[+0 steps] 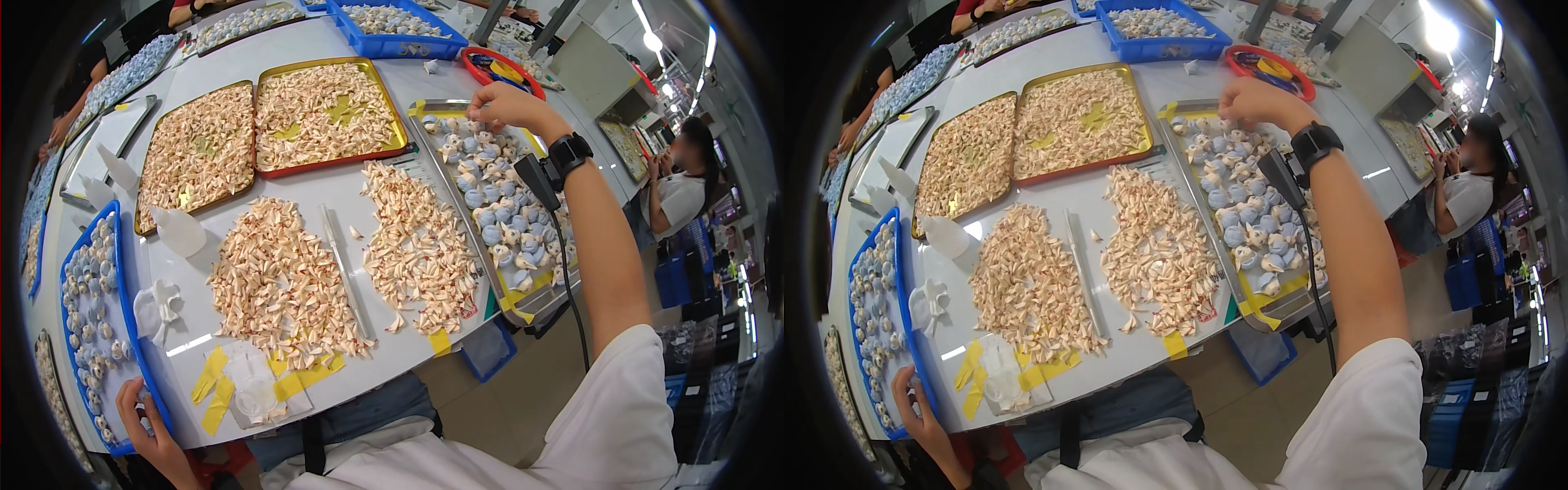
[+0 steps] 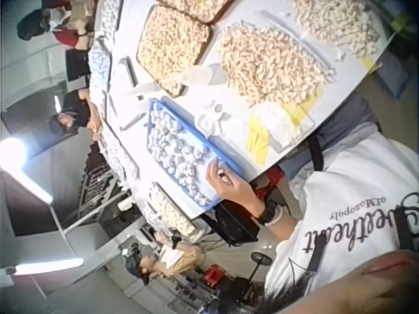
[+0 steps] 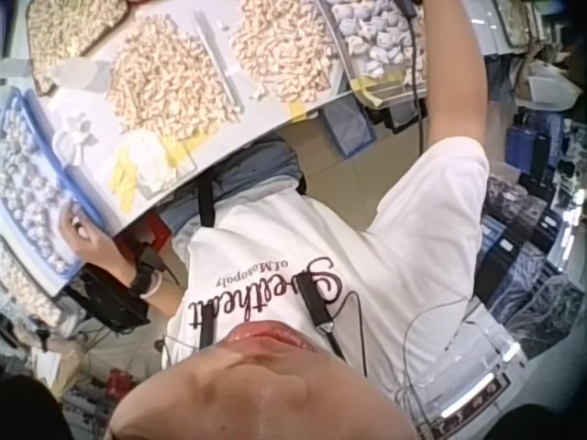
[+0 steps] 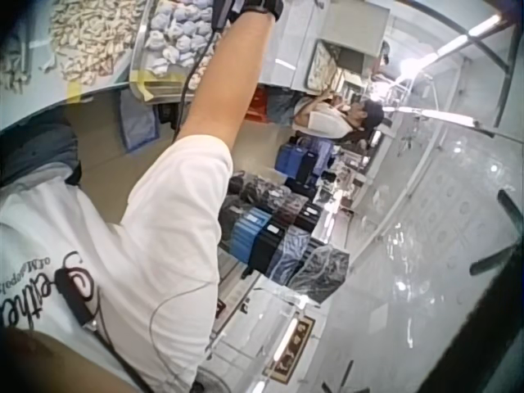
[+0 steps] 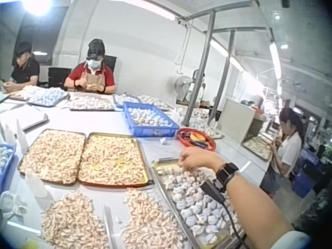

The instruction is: The person assembles small decorative figures by hand, picking up small white petal-like pieces from a tray and attaching them to the top of small blue and white figurines. The person places the completed figures onto a blue tray and repeats the process with multiple units.

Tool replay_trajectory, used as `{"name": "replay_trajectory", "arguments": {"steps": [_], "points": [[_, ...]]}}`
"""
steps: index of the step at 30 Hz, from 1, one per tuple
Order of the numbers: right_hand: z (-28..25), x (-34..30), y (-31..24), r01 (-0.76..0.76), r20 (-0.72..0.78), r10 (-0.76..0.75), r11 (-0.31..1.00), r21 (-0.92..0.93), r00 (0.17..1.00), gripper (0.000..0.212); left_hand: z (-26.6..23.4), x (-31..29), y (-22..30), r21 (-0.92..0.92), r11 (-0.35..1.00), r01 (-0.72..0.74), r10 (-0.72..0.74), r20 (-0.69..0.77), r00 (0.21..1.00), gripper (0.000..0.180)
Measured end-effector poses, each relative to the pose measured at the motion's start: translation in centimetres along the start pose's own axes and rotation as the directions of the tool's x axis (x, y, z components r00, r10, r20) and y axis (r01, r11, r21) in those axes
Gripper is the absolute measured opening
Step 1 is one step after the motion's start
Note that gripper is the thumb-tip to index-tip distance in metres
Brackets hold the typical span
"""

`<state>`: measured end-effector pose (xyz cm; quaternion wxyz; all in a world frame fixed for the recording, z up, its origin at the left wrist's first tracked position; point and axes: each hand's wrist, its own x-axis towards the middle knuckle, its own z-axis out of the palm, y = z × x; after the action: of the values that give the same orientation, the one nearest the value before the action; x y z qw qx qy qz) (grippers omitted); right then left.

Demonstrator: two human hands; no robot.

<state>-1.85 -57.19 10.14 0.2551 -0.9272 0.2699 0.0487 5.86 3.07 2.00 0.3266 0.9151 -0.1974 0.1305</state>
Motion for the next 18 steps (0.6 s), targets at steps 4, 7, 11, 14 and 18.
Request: {"name": "replay_trajectory", "arguments": {"steps": [4, 7, 11, 14, 18], "points": [[-0.5, -0.6, 1.5, -0.057, -0.018, 0.059, 0.995, 0.079, 0.998, 0.015, 0.1, 0.0, 0.0, -0.006, 1.0, 0.002, -0.002, -0.003, 1.0, 0.018], [-0.9, -1.4, 2.1, -0.053, -0.05, 0.056, 0.997, 0.057, 0.997, 0.014, 0.0, 0.0, 0.1, -0.004, 1.0, 0.004, -0.004, -0.004, 1.0, 0.018], [-1.4, -3.2, 2.7, -0.005, -0.123, -0.002, 0.999, -0.053, 0.992, 0.013, -0.1, 0.0, 0.0, 0.005, 1.0, 0.006, -0.006, -0.002, 1.0, 0.019], [-1.8, -5.2, 3.7, 0.237, -0.338, -0.288, 0.954, -0.184, 0.896, 0.011, 0.0, 0.0, -0.4, 0.016, 0.998, -0.054, 0.055, -0.01, 0.998, 0.019], [-1.8, -10.5, 1.6, 0.176, -0.429, -0.155, 0.984, 0.01, 0.89, 0.009, 0.0, 0.0, -0.1, 0.017, 0.999, -0.027, 0.027, 0.001, 1.0, 0.017]]}}
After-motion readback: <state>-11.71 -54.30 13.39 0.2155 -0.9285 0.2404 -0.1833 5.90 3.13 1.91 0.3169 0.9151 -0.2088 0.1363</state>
